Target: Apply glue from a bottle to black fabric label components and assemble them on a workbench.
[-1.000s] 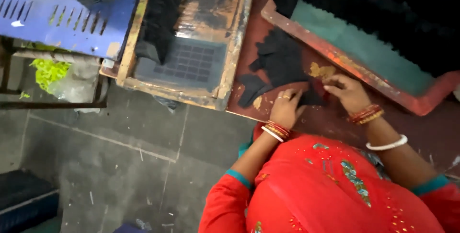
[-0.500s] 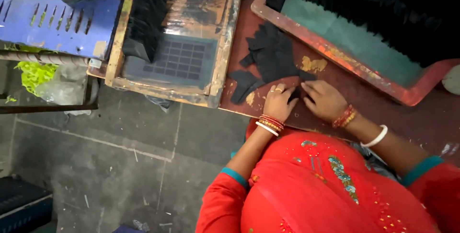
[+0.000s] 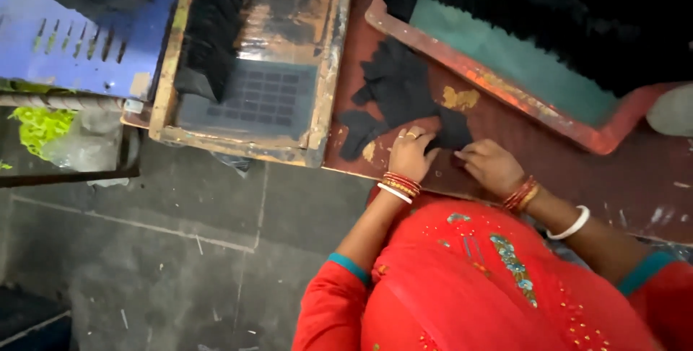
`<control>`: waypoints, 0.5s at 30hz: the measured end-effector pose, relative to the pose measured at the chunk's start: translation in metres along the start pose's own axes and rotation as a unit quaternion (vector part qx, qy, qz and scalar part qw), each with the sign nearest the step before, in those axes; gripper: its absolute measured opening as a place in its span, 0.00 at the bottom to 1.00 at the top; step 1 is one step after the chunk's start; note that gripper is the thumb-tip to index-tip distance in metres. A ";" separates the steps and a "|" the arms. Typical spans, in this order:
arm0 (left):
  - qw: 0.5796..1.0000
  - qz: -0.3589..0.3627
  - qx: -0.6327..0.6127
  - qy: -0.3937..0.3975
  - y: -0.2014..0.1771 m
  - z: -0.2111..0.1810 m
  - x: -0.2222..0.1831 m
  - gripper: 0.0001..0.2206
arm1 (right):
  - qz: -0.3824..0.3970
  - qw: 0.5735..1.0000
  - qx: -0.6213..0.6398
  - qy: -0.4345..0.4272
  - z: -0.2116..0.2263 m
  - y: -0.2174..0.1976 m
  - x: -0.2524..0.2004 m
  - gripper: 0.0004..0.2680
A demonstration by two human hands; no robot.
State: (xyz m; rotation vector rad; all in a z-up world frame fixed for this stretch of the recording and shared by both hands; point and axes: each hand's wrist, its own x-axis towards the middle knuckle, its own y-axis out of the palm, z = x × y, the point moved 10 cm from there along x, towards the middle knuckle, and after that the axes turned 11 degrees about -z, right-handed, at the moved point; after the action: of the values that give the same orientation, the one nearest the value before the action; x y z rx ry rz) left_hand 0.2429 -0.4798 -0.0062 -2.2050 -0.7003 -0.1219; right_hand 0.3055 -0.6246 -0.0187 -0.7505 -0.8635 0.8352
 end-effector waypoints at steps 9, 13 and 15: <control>0.974 -0.167 0.124 -0.093 -0.107 0.076 -0.036 0.18 | -0.085 0.982 0.047 0.163 -0.047 -0.052 -0.001 0.09; 0.975 -0.188 0.113 -0.018 -0.104 0.018 0.001 0.23 | -0.087 0.987 0.048 0.130 -0.038 -0.044 0.007 0.09; 0.993 0.045 0.104 -0.016 -0.033 -0.007 0.018 0.23 | -0.081 0.987 0.028 0.135 -0.034 -0.045 0.015 0.10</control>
State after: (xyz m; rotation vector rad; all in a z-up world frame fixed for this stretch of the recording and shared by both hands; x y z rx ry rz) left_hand 0.2419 -0.4593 0.0260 -2.0376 -0.6025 0.0307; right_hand 0.3550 -0.6403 0.0085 -0.7150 -0.6463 0.5944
